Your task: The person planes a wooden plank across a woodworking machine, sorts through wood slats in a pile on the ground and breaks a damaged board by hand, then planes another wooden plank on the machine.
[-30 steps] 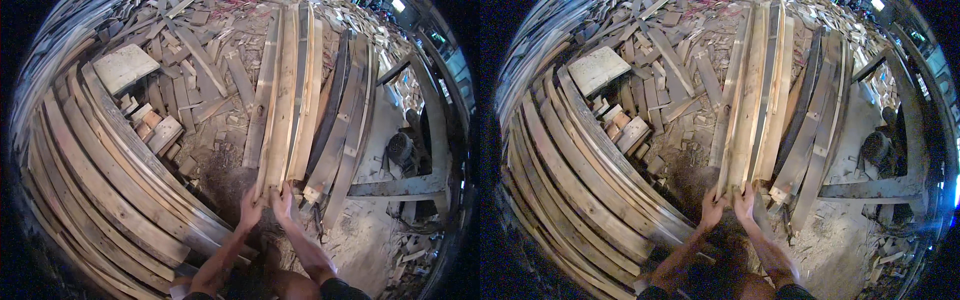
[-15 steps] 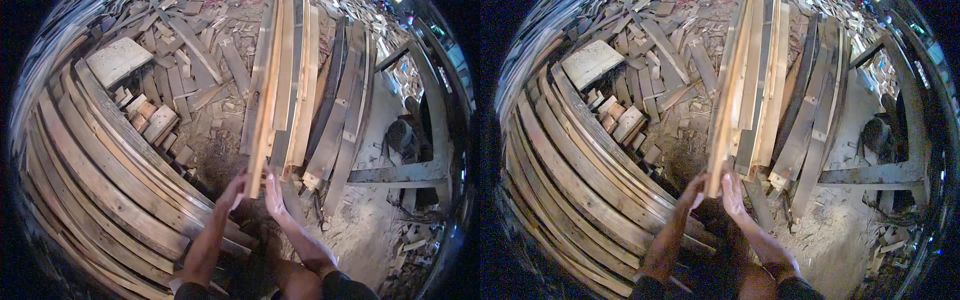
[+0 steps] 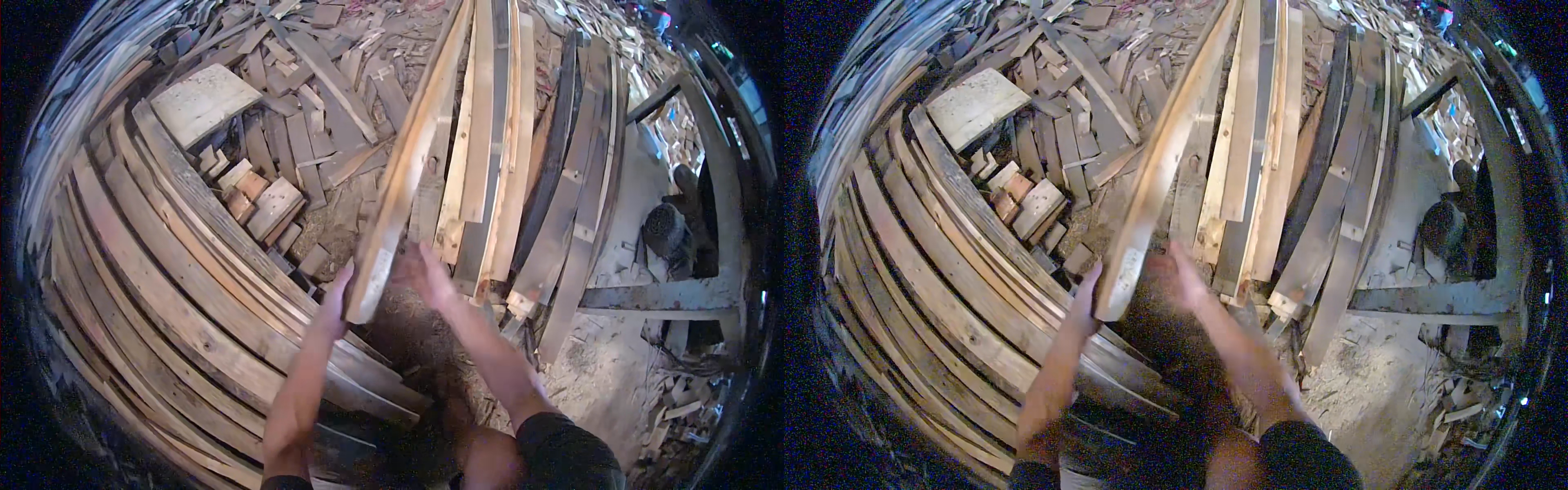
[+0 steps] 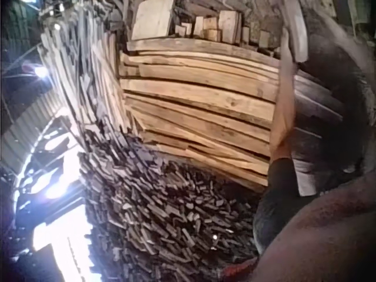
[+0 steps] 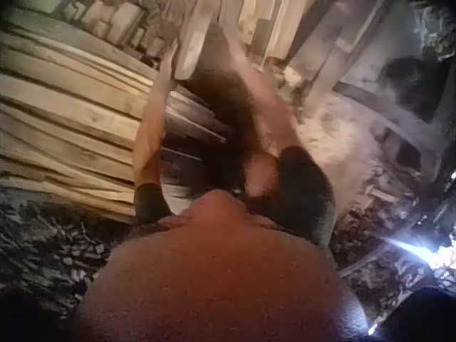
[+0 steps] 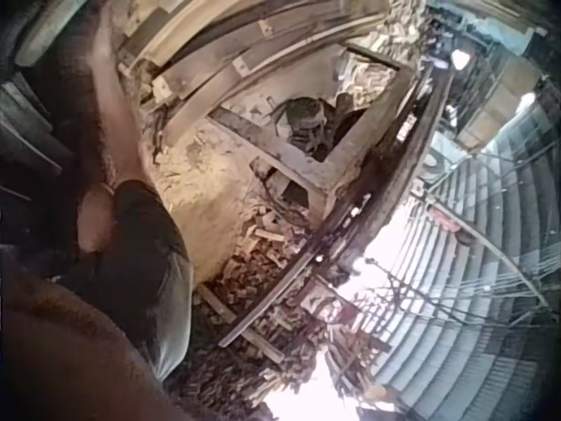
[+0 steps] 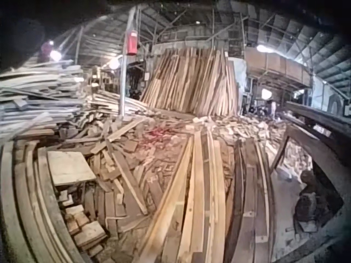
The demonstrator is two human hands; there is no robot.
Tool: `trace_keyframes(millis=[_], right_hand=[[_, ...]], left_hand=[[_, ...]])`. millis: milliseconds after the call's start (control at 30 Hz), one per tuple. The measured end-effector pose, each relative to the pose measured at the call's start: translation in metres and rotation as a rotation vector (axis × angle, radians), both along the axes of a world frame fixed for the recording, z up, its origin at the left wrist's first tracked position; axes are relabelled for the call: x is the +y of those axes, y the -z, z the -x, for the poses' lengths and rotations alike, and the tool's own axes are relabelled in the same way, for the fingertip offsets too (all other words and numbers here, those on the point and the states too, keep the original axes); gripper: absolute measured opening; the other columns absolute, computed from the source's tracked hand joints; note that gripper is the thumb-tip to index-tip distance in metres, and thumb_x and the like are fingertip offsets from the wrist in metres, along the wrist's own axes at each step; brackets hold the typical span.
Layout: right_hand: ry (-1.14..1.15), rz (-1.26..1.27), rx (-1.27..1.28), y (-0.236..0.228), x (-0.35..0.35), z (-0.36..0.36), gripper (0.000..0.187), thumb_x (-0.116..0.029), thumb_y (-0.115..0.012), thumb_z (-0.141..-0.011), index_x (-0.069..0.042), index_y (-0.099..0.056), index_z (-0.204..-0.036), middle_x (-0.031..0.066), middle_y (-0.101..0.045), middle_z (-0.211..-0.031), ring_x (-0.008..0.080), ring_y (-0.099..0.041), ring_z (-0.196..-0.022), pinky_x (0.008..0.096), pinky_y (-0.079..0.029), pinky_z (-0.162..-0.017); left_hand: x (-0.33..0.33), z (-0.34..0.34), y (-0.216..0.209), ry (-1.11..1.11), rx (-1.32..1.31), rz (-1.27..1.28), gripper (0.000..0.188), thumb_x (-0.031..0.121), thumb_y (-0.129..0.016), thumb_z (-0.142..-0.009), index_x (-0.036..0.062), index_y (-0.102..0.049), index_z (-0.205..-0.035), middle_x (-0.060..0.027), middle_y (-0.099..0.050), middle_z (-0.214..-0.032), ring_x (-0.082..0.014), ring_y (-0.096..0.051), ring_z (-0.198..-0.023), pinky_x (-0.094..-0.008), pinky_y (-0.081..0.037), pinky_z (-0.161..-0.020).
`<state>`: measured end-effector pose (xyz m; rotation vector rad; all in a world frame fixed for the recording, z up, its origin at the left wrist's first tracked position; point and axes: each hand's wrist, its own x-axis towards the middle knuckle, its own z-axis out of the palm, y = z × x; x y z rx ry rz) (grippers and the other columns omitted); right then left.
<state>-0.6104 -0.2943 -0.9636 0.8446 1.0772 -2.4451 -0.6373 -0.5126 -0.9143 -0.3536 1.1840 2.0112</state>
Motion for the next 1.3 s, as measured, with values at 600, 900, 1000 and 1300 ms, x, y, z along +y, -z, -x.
trace_keyframes(millis=[600, 900, 1000, 1300], right_hand=[[0.188, 0.373, 0.385, -0.028, 0.095, -0.123, 0.085, -0.07, -0.053, -0.088, 0.0, -0.047, -0.137, 0.0103, -0.057, -0.075, 0.0266, -0.058, -0.053, 0.0368, -0.051, -0.049], [0.249, 0.076, 0.151, 0.012, 0.079, -0.127, 0.094, -0.071, -0.061, -0.082, -0.01, -0.039, -0.149, 0.0032, -0.06, -0.079, 0.0175, -0.058, -0.065, 0.0324, -0.049, -0.054], [0.283, 0.09, 0.155, 0.023, 0.091, -0.132, 0.092, -0.069, -0.062, -0.084, -0.009, -0.039, -0.15, 0.0021, -0.062, -0.086, 0.0169, -0.06, -0.069, 0.0324, -0.052, -0.058], [0.342, 0.009, 0.169, 0.03, 0.065, -0.121, 0.063, -0.055, -0.059, -0.094, -0.009, -0.053, -0.138, 0.0046, -0.067, -0.114, 0.0195, -0.064, -0.1, 0.0378, -0.053, -0.09]], left_hand=[[0.159, 0.034, 0.169, 0.168, 0.782, 0.978, 0.077, 0.042, -0.065, -0.089, -0.0039, -0.035, -0.143, -0.0299, -0.046, -0.142, -0.0434, -0.044, -0.133, -0.0495, -0.036, -0.109], [0.134, 0.047, 0.133, 0.325, 0.889, 0.773, 0.044, 0.028, -0.072, -0.084, -0.0024, -0.061, -0.113, -0.0186, -0.07, -0.092, -0.0373, -0.069, -0.086, -0.0452, -0.054, -0.076], [0.126, 0.017, 0.109, 0.327, 0.811, 0.519, 0.027, 0.017, -0.069, -0.086, -0.0005, -0.063, -0.106, -0.0106, -0.069, -0.082, -0.027, -0.066, -0.077, -0.04, -0.054, -0.072], [0.084, -0.065, 0.019, 0.203, 0.483, 0.139, 0.045, -0.002, -0.056, -0.091, 0.0031, -0.048, -0.135, -0.0037, -0.063, -0.109, -0.0116, -0.057, -0.098, -0.0287, -0.047, -0.088]])
